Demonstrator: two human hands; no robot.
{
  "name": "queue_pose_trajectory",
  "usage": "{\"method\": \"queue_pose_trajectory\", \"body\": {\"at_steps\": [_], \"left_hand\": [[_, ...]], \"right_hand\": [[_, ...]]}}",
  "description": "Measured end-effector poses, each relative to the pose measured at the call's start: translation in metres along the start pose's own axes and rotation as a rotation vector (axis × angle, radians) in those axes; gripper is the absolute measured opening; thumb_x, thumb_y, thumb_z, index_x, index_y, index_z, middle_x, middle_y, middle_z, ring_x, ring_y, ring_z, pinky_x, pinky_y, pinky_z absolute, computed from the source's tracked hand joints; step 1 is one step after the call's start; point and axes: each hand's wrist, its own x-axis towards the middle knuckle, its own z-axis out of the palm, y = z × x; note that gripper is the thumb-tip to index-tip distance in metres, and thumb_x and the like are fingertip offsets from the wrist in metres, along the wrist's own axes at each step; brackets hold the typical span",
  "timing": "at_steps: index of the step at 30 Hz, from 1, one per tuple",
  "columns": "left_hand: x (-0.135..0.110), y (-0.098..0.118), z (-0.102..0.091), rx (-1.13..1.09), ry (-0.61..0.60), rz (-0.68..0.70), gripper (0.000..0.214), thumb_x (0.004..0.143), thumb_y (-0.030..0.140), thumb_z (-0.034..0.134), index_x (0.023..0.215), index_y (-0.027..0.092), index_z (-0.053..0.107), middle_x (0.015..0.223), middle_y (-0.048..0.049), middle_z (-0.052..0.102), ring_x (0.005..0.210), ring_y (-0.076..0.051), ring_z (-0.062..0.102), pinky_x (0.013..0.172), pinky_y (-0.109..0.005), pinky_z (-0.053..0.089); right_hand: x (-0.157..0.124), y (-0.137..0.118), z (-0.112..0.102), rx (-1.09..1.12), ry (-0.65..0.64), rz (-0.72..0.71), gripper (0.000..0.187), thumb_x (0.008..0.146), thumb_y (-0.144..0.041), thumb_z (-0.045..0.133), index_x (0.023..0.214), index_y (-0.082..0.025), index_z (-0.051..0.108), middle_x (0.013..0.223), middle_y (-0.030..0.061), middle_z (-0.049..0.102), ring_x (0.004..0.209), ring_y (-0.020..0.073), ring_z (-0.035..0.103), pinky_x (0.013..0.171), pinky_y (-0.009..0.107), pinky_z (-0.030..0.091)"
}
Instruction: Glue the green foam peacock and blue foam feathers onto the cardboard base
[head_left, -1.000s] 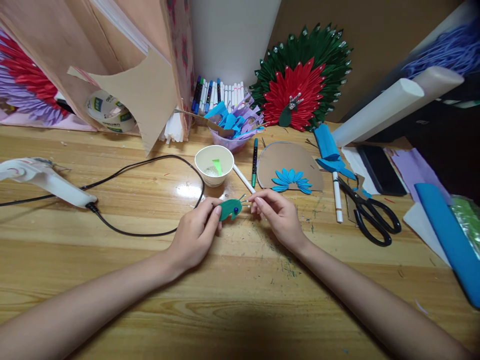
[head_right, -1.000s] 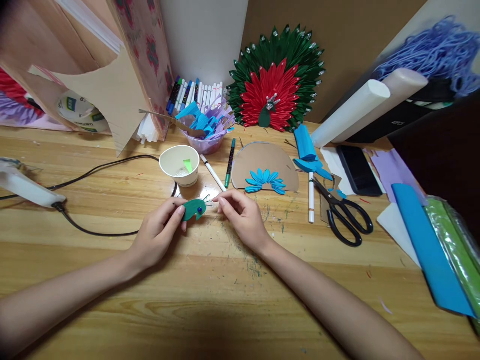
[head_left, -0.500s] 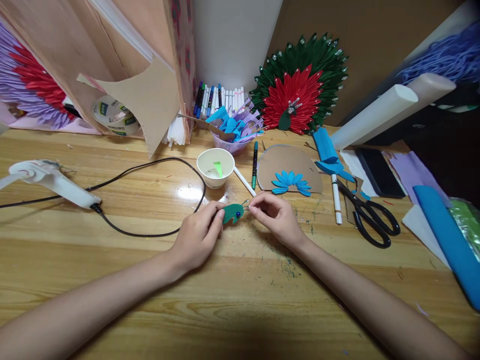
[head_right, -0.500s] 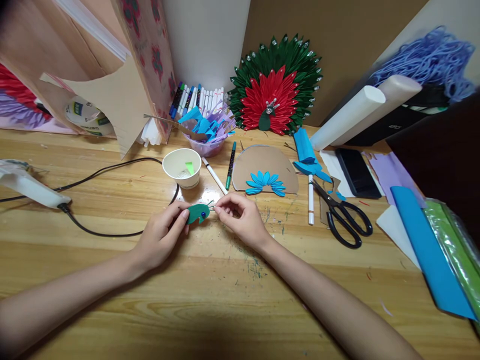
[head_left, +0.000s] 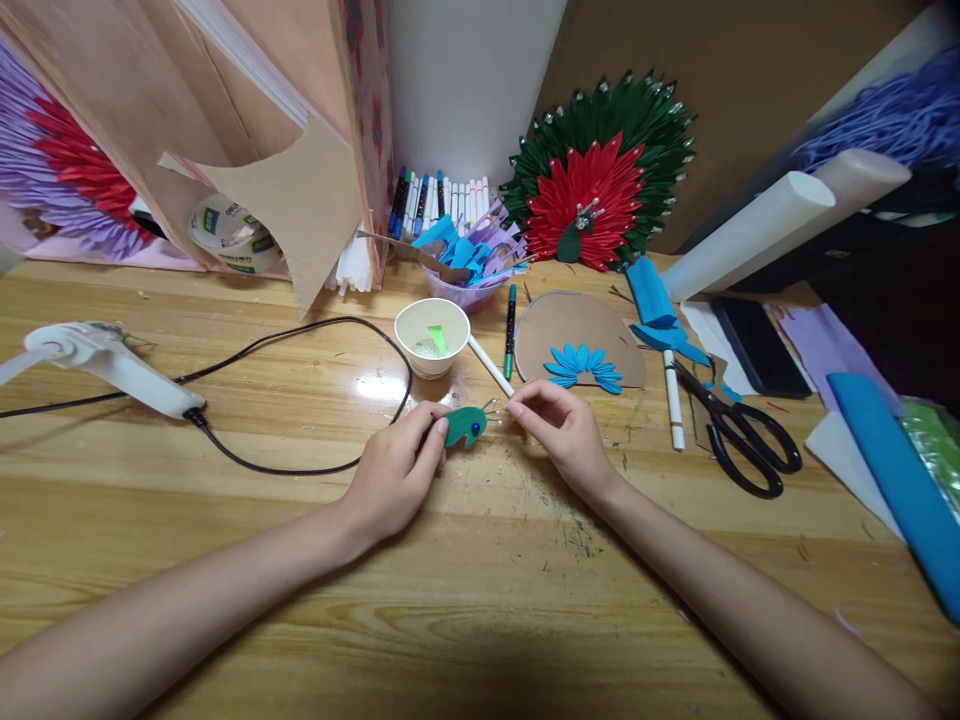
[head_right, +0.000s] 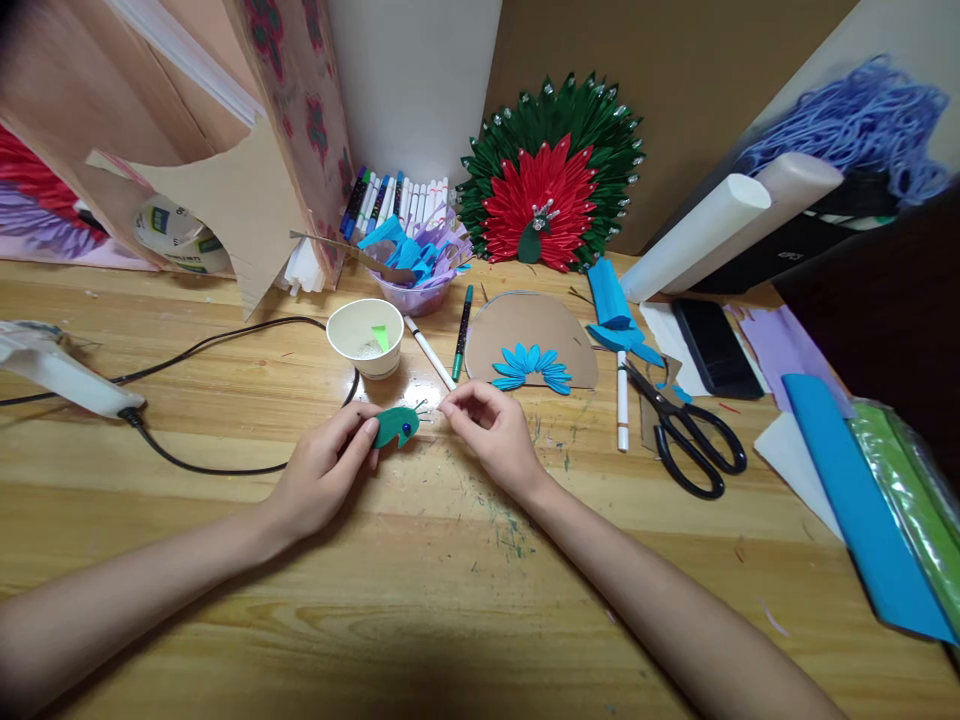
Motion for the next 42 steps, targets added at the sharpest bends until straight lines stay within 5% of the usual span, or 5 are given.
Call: {"method": "queue_pose_trajectory", "body": {"at_steps": [10,18,21,33,42], "left_hand": [[0.0,-0.002,0.0,0.049,-0.002,0.061,0.022,0.093,0.03,0.034,0.095,0.019,0.053,0.079,-0.0011,0.061,0.072,-0.014,0.056,0.066,-0.025,0.038],[-0.002,-0.002,0.001,0.093,-0.047,0.204,0.023,0.092,0.026,0.037,0.098,0.019,0.057,0.09,-0.003,0.065,0.082,-0.015,0.059,0.073,-0.026,0.04],[-0.003,-0.002,0.002,0.117,-0.055,0.233,0.023,0.092,0.025,0.037,0.099,0.019,0.058,0.089,-0.0031,0.066,0.079,-0.015,0.059,0.071,-0.025,0.041],[-0.001,-0.001,-0.001,0.031,-0.007,0.101,0.025,0.092,0.031,0.035,0.09,0.019,0.057,0.079,-0.0028,0.064,0.074,-0.016,0.058,0.069,-0.028,0.041],[0.006,-0.01,0.006,-0.598,0.04,-0.065,0.028,0.087,0.045,0.042,0.09,0.017,0.047,0.076,-0.0037,0.064,0.055,-0.012,0.061,0.043,-0.019,0.04]], "right_hand": [[0.012,0.0,-0.015,0.131,0.222,-0.111,0.01,0.084,-0.031,0.054,0.082,-0.021,0.055,0.065,-0.0036,0.051,0.053,0.0077,0.043,0.047,0.02,0.034],[0.034,-0.034,-0.006,-0.21,-0.576,0.14,0.021,0.077,-0.037,0.062,0.077,-0.017,0.067,0.076,0.0026,0.067,0.071,0.0135,0.059,0.065,0.025,0.044],[0.039,-0.032,0.001,-0.223,-0.689,0.157,0.02,0.072,-0.036,0.067,0.078,-0.017,0.068,0.076,0.0031,0.068,0.071,0.0144,0.06,0.065,0.026,0.046],[0.056,-0.057,-0.01,-0.095,-0.417,0.131,0.017,0.074,-0.032,0.064,0.07,-0.016,0.062,0.069,0.0011,0.065,0.06,0.0086,0.057,0.055,0.021,0.042],[0.115,-0.108,-0.052,-0.12,-0.061,-0.141,0.018,0.07,-0.031,0.067,0.079,-0.015,0.066,0.077,0.0066,0.07,0.072,0.0151,0.066,0.066,0.027,0.05]]}}
